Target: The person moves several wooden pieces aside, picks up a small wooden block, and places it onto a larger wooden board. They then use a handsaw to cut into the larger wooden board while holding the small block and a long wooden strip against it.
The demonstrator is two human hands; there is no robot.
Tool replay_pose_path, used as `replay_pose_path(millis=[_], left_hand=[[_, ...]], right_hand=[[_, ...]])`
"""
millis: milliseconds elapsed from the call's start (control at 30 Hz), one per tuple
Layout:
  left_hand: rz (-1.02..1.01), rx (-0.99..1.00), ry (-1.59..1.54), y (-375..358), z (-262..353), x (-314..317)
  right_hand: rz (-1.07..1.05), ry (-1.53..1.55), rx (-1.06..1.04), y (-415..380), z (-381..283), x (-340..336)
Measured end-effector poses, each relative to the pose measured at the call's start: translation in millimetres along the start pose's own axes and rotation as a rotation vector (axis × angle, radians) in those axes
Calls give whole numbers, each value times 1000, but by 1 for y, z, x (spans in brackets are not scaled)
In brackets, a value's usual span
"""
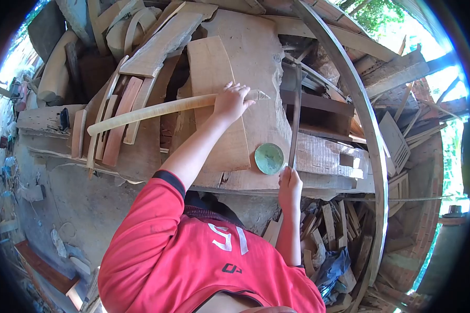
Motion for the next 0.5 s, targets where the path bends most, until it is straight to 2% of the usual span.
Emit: replay_pose_path(millis=[67,200,267,300,367,500], left_hand=[[107,-1,-34,-7,8,-1],[170,67,-7,-12,16,-10],[-62,-78,-110,-5,9,-6],[-58,-74,-112,-5,9,-5],[148,55,-79,-6,12,-12],[152,48,-37,-12,12,-5]], right_hand=[[22,64,-19,-2,-4,-3],[-24,62,-32,-1,1,1],[-37,18,-54,-2,2,3],[-34,13,-84,-4,1,3],[-42,-7,-79,-3,4,1],[-34,-23,-122,-7,1,-5]])
Point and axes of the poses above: each hand's wrist, its own y-axis towards the middle knuckle, its own x-axis out of the palm, z = x × y, the point moved 5 cm from there along y, towards the middle knuckle, and after that the axes turned 11 degrees about x, right-handed, at the moved point
